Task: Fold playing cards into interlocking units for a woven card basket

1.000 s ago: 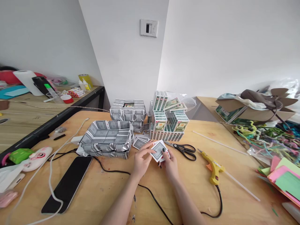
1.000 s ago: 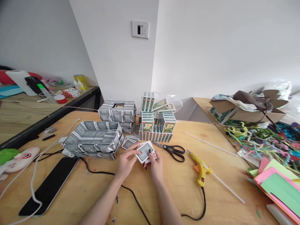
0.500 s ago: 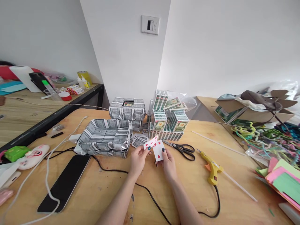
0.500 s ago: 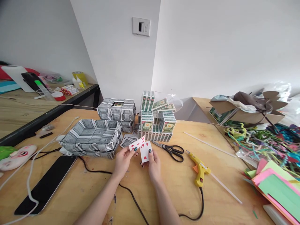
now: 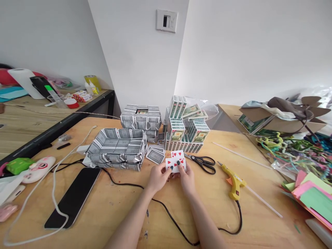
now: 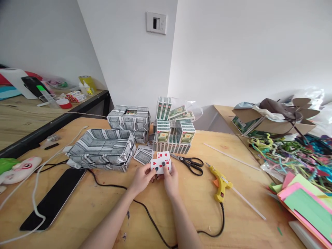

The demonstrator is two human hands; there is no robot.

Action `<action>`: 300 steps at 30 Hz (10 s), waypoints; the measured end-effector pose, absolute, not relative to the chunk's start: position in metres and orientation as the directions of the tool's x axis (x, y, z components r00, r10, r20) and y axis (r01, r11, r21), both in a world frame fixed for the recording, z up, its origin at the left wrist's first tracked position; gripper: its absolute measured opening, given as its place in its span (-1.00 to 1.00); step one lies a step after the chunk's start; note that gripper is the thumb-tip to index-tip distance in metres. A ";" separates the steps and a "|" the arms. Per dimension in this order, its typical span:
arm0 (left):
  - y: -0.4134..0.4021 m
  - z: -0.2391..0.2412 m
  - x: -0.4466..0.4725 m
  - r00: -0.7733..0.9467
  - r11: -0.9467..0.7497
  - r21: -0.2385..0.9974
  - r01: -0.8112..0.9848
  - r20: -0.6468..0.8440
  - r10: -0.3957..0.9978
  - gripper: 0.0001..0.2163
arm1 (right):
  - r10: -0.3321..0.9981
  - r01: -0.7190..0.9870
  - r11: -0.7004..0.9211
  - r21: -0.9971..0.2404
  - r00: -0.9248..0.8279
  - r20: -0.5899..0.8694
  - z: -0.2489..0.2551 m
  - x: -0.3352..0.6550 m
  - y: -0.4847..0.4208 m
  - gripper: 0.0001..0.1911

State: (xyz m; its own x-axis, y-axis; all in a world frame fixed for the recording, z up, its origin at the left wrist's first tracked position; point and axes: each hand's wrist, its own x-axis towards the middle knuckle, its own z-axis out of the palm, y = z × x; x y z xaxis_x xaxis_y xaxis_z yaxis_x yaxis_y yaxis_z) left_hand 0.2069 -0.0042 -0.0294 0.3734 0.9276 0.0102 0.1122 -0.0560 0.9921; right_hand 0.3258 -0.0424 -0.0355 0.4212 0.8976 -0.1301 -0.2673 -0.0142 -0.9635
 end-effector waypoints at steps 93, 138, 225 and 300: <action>0.024 -0.047 0.196 0.443 0.211 0.974 -0.086 -0.153 0.884 -0.67 | 0.965 -0.050 -0.115 -0.992 0.231 -0.124 -0.037 0.341 -0.041 -0.55; 0.020 -0.030 0.202 0.297 0.251 0.967 -0.040 -0.228 0.927 -0.86 | 0.954 -0.100 -0.065 -0.993 0.285 -0.091 -0.038 0.336 -0.042 -0.63; 0.042 -0.038 0.188 0.436 -0.139 0.975 0.172 0.051 0.898 -0.83 | 0.923 -0.073 0.020 -0.997 0.385 -0.010 -0.041 0.328 -0.025 -0.74; 0.002 -0.036 0.214 0.356 -0.525 0.517 0.676 0.395 0.847 -0.87 | 0.843 0.380 0.007 -0.925 0.496 0.210 -0.039 0.332 -0.029 -0.73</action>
State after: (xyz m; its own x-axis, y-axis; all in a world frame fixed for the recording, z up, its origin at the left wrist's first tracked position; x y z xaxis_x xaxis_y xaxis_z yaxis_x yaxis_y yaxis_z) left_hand 0.2138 0.0019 -0.0364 0.3555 0.8473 0.3946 0.6763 -0.5246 0.5171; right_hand 0.3323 -0.0291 -0.0392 0.4955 0.8428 0.2099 0.3800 0.0069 -0.9249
